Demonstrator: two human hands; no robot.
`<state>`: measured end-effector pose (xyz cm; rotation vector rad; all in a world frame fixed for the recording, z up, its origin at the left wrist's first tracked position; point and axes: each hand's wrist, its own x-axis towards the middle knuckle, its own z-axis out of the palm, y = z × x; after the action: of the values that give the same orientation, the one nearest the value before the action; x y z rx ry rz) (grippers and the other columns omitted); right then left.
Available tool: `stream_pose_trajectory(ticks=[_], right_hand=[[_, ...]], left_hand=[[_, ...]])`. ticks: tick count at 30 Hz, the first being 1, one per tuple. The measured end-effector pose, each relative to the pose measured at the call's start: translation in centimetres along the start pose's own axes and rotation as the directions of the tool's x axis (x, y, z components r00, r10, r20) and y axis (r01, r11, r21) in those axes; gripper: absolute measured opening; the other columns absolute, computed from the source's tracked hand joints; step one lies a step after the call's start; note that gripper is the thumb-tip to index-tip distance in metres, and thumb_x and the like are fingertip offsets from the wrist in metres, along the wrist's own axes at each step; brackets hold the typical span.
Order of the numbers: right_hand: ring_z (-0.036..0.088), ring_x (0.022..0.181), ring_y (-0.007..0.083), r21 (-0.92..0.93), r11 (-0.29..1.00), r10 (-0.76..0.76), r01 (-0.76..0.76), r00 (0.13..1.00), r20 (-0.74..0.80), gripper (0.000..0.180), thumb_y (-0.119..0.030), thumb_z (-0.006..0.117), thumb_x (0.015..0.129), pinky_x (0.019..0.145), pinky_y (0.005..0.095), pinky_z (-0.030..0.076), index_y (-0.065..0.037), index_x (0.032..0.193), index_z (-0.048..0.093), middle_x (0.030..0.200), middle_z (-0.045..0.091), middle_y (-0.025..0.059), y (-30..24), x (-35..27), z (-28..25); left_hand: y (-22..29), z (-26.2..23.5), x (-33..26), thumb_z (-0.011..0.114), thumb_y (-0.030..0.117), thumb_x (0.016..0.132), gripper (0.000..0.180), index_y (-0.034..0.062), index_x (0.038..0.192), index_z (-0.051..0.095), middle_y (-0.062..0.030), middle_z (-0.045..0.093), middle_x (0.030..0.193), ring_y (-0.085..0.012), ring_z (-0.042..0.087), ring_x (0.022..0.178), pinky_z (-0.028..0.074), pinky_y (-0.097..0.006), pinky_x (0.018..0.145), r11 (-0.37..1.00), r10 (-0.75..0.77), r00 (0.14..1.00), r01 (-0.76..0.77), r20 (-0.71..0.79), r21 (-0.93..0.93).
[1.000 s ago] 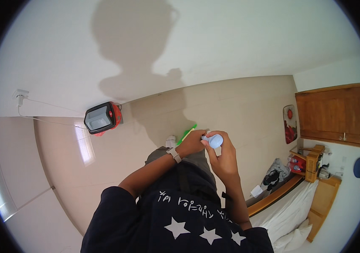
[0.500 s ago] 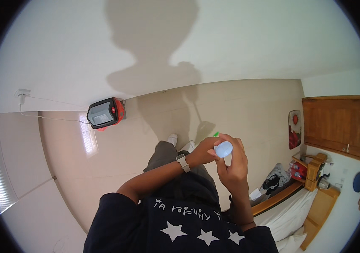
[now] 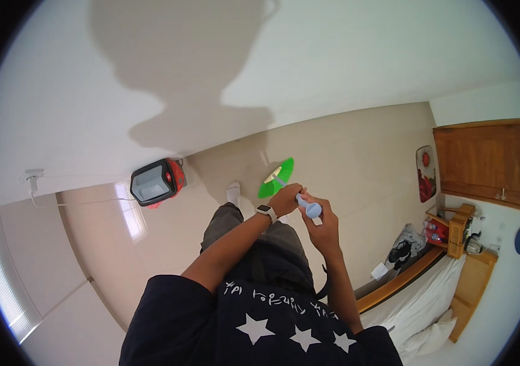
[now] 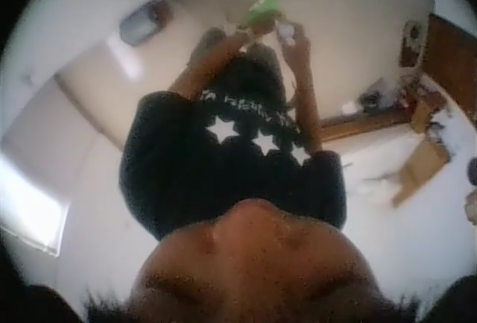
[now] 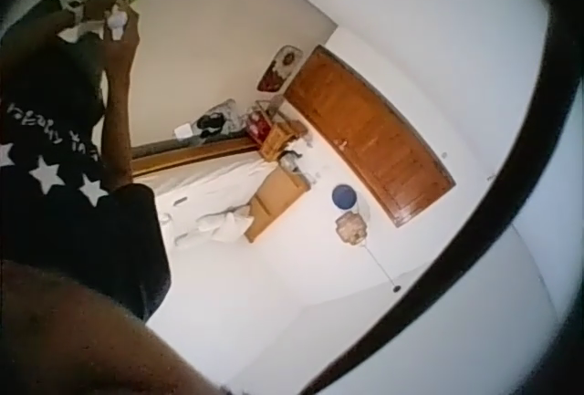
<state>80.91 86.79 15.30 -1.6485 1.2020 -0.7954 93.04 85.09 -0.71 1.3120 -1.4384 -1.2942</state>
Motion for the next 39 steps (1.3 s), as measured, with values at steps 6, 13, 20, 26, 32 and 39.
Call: stream_pose_trajectory(ticks=[6, 13, 20, 26, 32, 39], right_hand=[[0.063, 0.115, 0.0296, 0.009, 1.000, -0.019, 0.020, 0.995, -0.100, 0.026, -0.003, 0.068, 0.089, 0.098, 0.0388, 0.049, -0.001, 0.111, 0.055, 0.117, 0.067, 0.0182, -1.0, 0.8, 4.2], [0.059, 0.122, 0.0310, 0.022, 0.999, 0.050, -0.047, 0.986, -0.160, 0.025, -0.001, 0.066, 0.089, 0.100, 0.0386, 0.047, -0.001, 0.111, 0.054, 0.118, 0.066, 0.0179, -1.8, 1.9, 6.7], [0.055, 0.127, 0.0299, 0.078, 0.996, 0.060, -0.049, 0.988, -0.143, 0.025, 0.001, 0.063, 0.090, 0.103, 0.0381, 0.045, -0.002, 0.112, 0.052, 0.121, 0.065, 0.0170, -2.1, 2.1, 8.2], [0.049, 0.133, 0.0297, 0.148, 0.987, 0.074, -0.056, 0.990, -0.123, 0.026, 0.005, 0.060, 0.089, 0.107, 0.0377, 0.041, -0.003, 0.112, 0.051, 0.124, 0.063, 0.0175, -2.6, 2.4, 8.9], [0.051, 0.131, 0.0291, 0.158, 0.986, 0.061, -0.045, 0.993, -0.098, 0.026, 0.005, 0.061, 0.089, 0.105, 0.0373, 0.043, -0.002, 0.111, 0.051, 0.124, 0.064, 0.0181, -3.0, 2.5, 9.6], [0.059, 0.121, 0.0297, 0.093, 0.996, -0.001, 0.009, 0.996, -0.086, 0.024, 0.007, 0.063, 0.088, 0.102, 0.0385, 0.048, -0.001, 0.107, 0.051, 0.118, 0.066, 0.0204, -3.6, 3.2, 10.6]], left_hand=[[-1.3, -3.8, 0.5, 0.061, 0.009, 0.087, 0.010, -0.0006, 0.086, 0.058, -0.0186, 0.062, 0.087, -0.0383, 0.062, 0.085, 0.048, -0.042, 0.073, 0.993, 0.054, 0.992, -0.065, 0.114, 0.096], [-1.3, -6.2, 0.9, 0.052, 0.023, 0.100, 0.029, -0.0004, 0.082, 0.054, -0.0185, 0.058, 0.079, -0.0366, 0.059, 0.077, 0.045, -0.043, 0.069, 0.988, 0.149, 0.984, -0.151, 0.101, 0.013], [-1.3, -7.9, 0.7, 0.050, 0.024, 0.101, 0.030, 0.0003, 0.083, 0.055, -0.0182, 0.058, 0.082, -0.0366, 0.059, 0.079, 0.046, -0.041, 0.071, 0.991, 0.124, 0.988, -0.129, 0.096, 0.047], [-2.0, -8.7, 0.7, 0.055, 0.017, 0.093, 0.019, 0.0007, 0.085, 0.056, -0.0184, 0.060, 0.084, -0.0383, 0.060, 0.083, 0.046, -0.042, 0.071, 0.986, 0.111, 0.993, -0.115, 0.037, 0.124], [-1.9, -10.4, 0.5, 0.061, 0.018, 0.084, 0.015, 0.0028, 0.081, 0.059, -0.0164, 0.062, 0.083, -0.0373, 0.061, 0.084, 0.047, -0.044, 0.070, 0.979, 0.102, 0.992, -0.113, 0.072, 0.170], [-3.3, -12.3, 0.4, 0.066, 0.020, 0.079, 0.014, 0.0070, 0.080, 0.063, -0.0125, 0.066, 0.083, -0.0344, 0.063, 0.084, 0.050, -0.044, 0.070, 0.913, 0.152, 0.984, -0.177, 0.094, 0.367]])
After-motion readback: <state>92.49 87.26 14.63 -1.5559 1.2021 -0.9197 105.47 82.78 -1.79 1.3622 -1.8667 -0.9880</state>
